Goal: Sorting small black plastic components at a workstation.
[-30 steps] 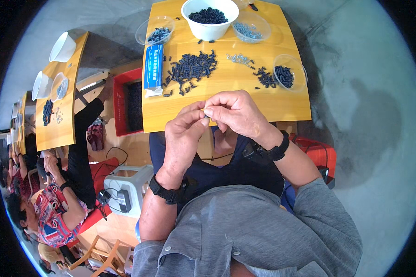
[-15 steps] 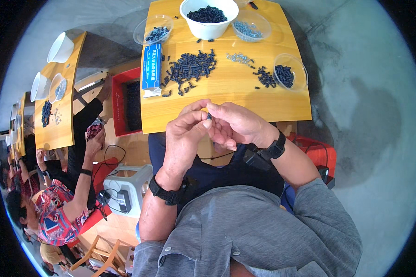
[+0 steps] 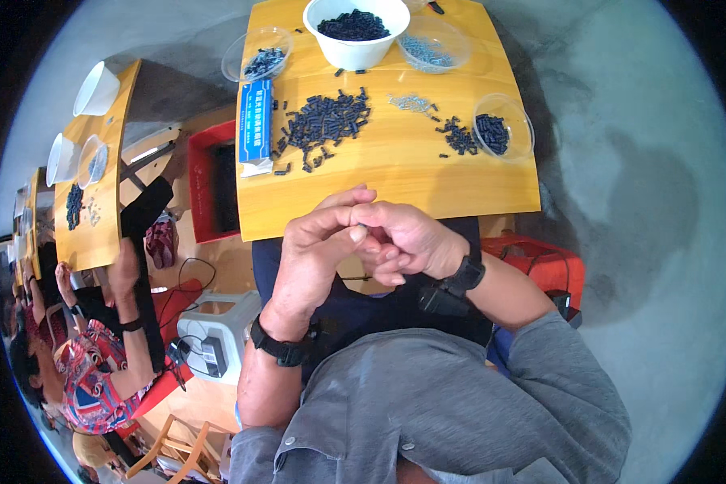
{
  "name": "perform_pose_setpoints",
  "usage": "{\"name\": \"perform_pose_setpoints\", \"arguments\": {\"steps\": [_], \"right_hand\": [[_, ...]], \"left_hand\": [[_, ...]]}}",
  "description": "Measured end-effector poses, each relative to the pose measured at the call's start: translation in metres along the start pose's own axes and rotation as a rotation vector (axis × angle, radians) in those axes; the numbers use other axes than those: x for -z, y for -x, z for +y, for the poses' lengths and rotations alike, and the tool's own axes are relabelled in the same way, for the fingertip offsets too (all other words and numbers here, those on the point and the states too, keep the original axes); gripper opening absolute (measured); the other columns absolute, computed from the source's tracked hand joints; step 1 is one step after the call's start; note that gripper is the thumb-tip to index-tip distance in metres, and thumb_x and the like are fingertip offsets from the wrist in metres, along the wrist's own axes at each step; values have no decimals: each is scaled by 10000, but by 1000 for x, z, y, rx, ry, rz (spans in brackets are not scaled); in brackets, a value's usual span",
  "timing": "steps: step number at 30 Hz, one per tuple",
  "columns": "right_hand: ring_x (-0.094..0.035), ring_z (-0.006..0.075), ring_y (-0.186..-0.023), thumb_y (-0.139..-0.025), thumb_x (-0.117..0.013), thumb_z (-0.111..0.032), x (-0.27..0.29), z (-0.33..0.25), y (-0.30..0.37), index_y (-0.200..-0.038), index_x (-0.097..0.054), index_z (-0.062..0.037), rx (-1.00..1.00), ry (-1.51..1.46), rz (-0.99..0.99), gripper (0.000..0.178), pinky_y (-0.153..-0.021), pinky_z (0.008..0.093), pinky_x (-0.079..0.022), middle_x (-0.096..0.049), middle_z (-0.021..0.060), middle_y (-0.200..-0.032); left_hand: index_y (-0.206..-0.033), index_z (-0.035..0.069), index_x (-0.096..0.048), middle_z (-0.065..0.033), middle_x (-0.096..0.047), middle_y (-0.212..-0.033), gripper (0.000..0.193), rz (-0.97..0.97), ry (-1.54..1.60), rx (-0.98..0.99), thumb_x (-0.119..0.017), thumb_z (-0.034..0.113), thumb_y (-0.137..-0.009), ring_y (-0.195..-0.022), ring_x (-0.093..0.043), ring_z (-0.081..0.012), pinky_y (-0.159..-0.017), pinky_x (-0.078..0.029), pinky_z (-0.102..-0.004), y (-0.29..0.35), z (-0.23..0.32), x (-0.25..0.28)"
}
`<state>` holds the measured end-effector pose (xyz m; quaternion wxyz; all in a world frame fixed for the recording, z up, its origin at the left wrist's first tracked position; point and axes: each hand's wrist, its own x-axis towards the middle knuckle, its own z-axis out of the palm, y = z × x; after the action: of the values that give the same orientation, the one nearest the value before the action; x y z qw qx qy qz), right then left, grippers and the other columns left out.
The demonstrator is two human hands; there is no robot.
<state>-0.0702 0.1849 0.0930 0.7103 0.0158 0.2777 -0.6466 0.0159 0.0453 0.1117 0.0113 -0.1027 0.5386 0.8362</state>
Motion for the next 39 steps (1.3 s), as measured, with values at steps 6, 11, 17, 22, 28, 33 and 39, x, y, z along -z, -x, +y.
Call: {"name": "perform_pose_setpoints", "arguments": {"steps": [6, 11, 17, 22, 28, 33, 39], "right_hand": [[-321, 31, -300, -919, -520, -459, -12, 24, -10, -626, -459, -159, 96, -224, 39, 424, -316, 249, -379, -291, -91, -446], [-326, 26, -335, -928, -497, -416, 6, 23, -6, -723, -560, -90, 149, -127, 88, 389, -326, 232, -368, -275, -77, -474], [-485, 131, -448, -904, -538, -305, 56, -22, 19, -651, -602, 5, 690, 1291, 791, 405, -421, 294, -379, -522, 51, -546], [-459, 131, -488, -877, -586, -256, 54, -41, 37, -642, -546, 32, 585, 1130, 931, 374, -476, 326, -385, -472, 65, -514], [-548, 230, -489, -854, -598, -256, 70, -64, 64, -661, -592, 41, 861, 1390, 1164, 354, -512, 358, -436, -556, 191, -571], [-635, 338, -656, -810, -639, -353, 83, -104, 115, -730, -644, 2, 606, 1750, 1529, 364, -595, 392, -484, -627, 194, -681], [-637, 348, -732, -822, -617, -278, 106, -103, 103, -830, -668, -36, 646, 1731, 1548, 247, -657, 403, -497, -656, 175, -781]], "left_hand": [[-954, -12, -685, -127, -609, -1167, 197, 80, 35, 139, -536, -61, -834, -1110, -557, -197, -971, -409, -323, 5, -6, 9], [-973, -20, -679, -119, -608, -1173, 189, 94, 58, 166, -553, -52, -836, -1044, -578, -172, -956, -415, -310, 1, -25, 9], [-1134, -34, -603, -128, -602, -1152, 282, 201, -37, 182, -585, -15, -854, -1096, -546, -178, -934, -433, -289, -14, -52, -2], [-1141, -64, -575, -116, -638, -1031, 301, 284, -193, 228, -594, 4, -848, -979, -603, -173, -844, -479, -275, -6, -71, 27], [-1045, -66, -614, -93, -646, -946, 230, 404, -229, 260, -598, 46, -845, -808, -587, -127, -717, -465, -243, 1, -61, 35], [-1044, -69, -607, -88, -641, -914, 232, 471, -192, 266, -589, 54, -848, -812, -617, -146, -691, -481, -247, -8, -64, 42], [-1048, -73, -589, -86, -626, -874, 230, 488, -143, 254, -577, 17, -836, -708, -595, -136, -598, -470, -237, -8, -70, 48]]}}
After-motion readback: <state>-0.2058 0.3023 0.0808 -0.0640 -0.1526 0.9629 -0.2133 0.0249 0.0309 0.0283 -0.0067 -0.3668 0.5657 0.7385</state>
